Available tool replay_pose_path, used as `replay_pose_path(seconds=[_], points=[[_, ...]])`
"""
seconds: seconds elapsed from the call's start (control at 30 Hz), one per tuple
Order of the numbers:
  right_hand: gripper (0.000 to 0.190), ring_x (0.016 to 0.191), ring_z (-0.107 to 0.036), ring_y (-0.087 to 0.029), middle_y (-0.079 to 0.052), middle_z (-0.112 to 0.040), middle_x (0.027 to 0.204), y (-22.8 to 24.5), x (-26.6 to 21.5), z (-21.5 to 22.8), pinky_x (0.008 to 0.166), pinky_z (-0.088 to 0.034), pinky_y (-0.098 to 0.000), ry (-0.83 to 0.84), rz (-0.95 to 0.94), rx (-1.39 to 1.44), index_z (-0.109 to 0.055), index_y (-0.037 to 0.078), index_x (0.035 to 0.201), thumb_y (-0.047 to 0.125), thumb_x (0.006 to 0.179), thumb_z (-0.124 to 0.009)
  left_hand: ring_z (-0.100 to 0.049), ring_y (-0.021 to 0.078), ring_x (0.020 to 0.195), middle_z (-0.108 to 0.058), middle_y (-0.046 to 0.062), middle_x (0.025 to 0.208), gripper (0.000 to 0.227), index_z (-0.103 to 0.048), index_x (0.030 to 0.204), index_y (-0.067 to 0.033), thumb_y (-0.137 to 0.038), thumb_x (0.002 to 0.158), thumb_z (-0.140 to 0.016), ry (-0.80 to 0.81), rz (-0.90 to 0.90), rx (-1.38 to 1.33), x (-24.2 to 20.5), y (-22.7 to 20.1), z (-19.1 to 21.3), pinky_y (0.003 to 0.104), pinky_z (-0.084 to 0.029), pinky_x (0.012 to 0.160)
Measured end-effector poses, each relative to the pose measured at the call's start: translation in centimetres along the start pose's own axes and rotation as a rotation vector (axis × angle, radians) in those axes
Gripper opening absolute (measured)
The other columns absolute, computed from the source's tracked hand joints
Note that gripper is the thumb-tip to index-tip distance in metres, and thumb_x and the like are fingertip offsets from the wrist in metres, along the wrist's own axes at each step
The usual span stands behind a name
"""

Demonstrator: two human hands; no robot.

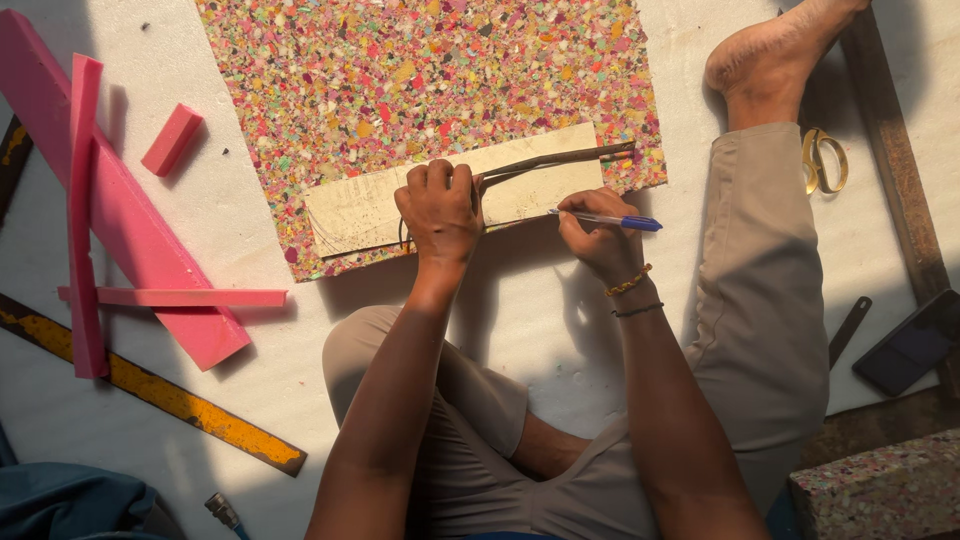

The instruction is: The person measures and marks a rectangular piece of foam using a ruler and pen, then cuts it into smaller pieces using scissors. They also draw a curved line on one of the cut pieces.

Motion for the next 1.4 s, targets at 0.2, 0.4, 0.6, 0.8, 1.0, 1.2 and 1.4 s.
replay_pose_path(seconds=[0.2, 0.4, 0.6, 0.8, 1.0, 1.2, 1.4], points=[[0.007, 0.086, -0.070, -0.021, -0.008, -0.075, 0.087, 0.0, 0.0, -0.1, 0.077, -0.056, -0.0336, -0.009, -0.012, -0.012, -0.075, 0.005, 0.094, 0.006, 0.087, -0.075, -0.054, 0.0259, 0.103, -0.058, 0.002, 0.101, 0.020, -0.064, 0.093, -0.0147, -0.029, 0.093, -0.078, 0.004, 0.009, -0.003, 0.0, -0.1, 0.0, 0.045, -0.040, 0.081], [0.008, 0.086, -0.070, -0.021, -0.008, -0.075, 0.088, -0.1, -0.1, -0.1, 0.076, -0.056, -0.0336, -0.003, -0.023, -0.015, -0.075, 0.005, 0.094, 0.005, 0.086, -0.074, -0.054, 0.0263, 0.103, -0.058, 0.002, 0.102, 0.020, -0.064, 0.094, -0.0147, -0.030, 0.093, -0.078, -0.002, 0.001, 0.006, -0.1, -0.2, 0.1, 0.045, -0.040, 0.081], [0.007, 0.087, -0.070, -0.022, -0.008, -0.075, 0.088, -0.3, -0.1, -0.3, 0.078, -0.056, -0.0343, 0.002, 0.001, -0.034, -0.074, 0.004, 0.093, 0.005, 0.086, -0.074, -0.054, 0.0262, 0.103, -0.058, 0.002, 0.101, 0.020, -0.065, 0.094, -0.0149, -0.030, 0.093, -0.078, 0.005, 0.012, -0.001, 0.0, -0.1, -0.1, 0.045, -0.040, 0.081], [0.015, 0.092, -0.072, -0.015, -0.010, -0.075, 0.097, -2.2, -0.2, 1.4, 0.085, -0.058, -0.0291, -0.173, -0.221, 0.313, -0.071, -0.001, 0.107, 0.008, 0.095, -0.067, -0.055, 0.0272, 0.097, -0.060, 0.002, 0.098, 0.019, -0.068, 0.087, -0.0134, -0.027, 0.089, -0.082, 0.087, 0.062, -0.050, 0.8, 0.4, -0.3, 0.045, -0.040, 0.075], [0.028, 0.105, -0.072, -0.016, -0.015, -0.075, 0.111, -3.8, 0.1, 4.8, 0.098, -0.056, -0.0296, -0.414, -0.161, 0.325, -0.063, -0.005, 0.131, 0.010, 0.109, -0.056, -0.057, 0.0289, 0.098, -0.065, 0.003, 0.096, 0.019, -0.073, 0.086, -0.0118, -0.027, 0.085, -0.084, 0.138, 0.056, -0.019, 1.7, 2.3, 0.3, 0.046, -0.043, 0.075], [0.030, 0.098, -0.068, -0.012, -0.011, -0.074, 0.108, -3.8, -0.1, 4.4, 0.090, -0.055, -0.0260, -0.409, -0.249, 0.360, -0.064, -0.004, 0.129, 0.013, 0.106, -0.059, -0.058, 0.0293, 0.100, -0.066, 0.003, 0.098, 0.018, -0.073, 0.088, -0.0121, -0.026, 0.087, -0.084, 0.118, 0.044, 0.017, 1.6, 4.1, 1.2, 0.046, -0.044, 0.077], [0.022, 0.085, -0.065, -0.012, -0.010, -0.072, 0.100, -1.3, 1.3, 2.9, 0.077, -0.052, -0.0239, -0.257, -0.196, 0.194, -0.074, -0.002, 0.115, 0.008, 0.097, -0.067, -0.059, 0.0284, 0.103, -0.065, 0.004, 0.101, 0.020, -0.070, 0.089, -0.0115, -0.025, 0.088, -0.084, 0.071, 0.010, 0.014, 0.9, 4.4, 1.5, 0.046, -0.042, 0.077]])
Point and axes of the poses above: each hand's wrist, its own x-axis towards the middle knuckle, its own z-axis out of the back of the hand, y = z × x, the point moved 5 cm from there along x, towards the middle knuckle
